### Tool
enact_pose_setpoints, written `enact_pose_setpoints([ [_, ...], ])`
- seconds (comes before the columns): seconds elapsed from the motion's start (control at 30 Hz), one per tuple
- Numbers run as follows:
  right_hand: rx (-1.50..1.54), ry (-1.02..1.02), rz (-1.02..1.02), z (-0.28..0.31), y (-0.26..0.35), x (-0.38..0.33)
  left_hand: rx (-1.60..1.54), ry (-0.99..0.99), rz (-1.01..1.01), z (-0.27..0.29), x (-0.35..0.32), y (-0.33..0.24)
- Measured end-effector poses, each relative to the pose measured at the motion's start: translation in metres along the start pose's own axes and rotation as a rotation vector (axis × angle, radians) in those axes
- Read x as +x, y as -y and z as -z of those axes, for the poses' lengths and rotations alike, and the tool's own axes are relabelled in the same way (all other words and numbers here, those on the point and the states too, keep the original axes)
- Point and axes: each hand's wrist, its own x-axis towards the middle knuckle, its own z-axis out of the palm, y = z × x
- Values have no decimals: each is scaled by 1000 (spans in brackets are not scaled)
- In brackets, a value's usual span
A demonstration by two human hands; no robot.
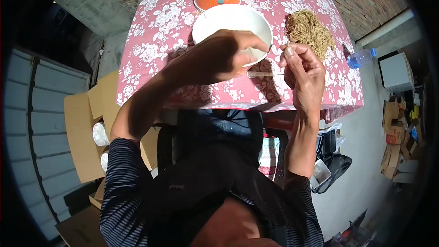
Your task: Tying thin pieces of string or twine to the rims of paper cups.
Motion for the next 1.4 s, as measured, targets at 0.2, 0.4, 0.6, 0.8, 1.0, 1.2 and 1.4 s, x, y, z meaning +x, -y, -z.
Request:
enact_pose_setpoints([
  [0.2, -169, -84, 184, -4, 0, -7, -416, -17, 393, 1, 21, -22],
  [0.4, -208, -81, 199, -1, -10, -9, -411, -115, 309, -9, 28, -25],
  [0.6, -154, -91, 70, -10, -8, -10, 11, -294, 94, -20, 26, -15],
  [0.8, -169, -100, 118, -13, -9, -11, 24, -270, -84, -5, 22, -8],
  [1.0, 230, -216, 93, -9, -7, -9, 149, -332, 81, -17, 7, -14],
  [1.2, 453, -65, 211, -8, 30, 17, 158, -486, -473, -43, -36, -32],
  [1.4, 635, 344, 299, -38, 54, 70, 369, -530, -285, -75, -12, -42],
])
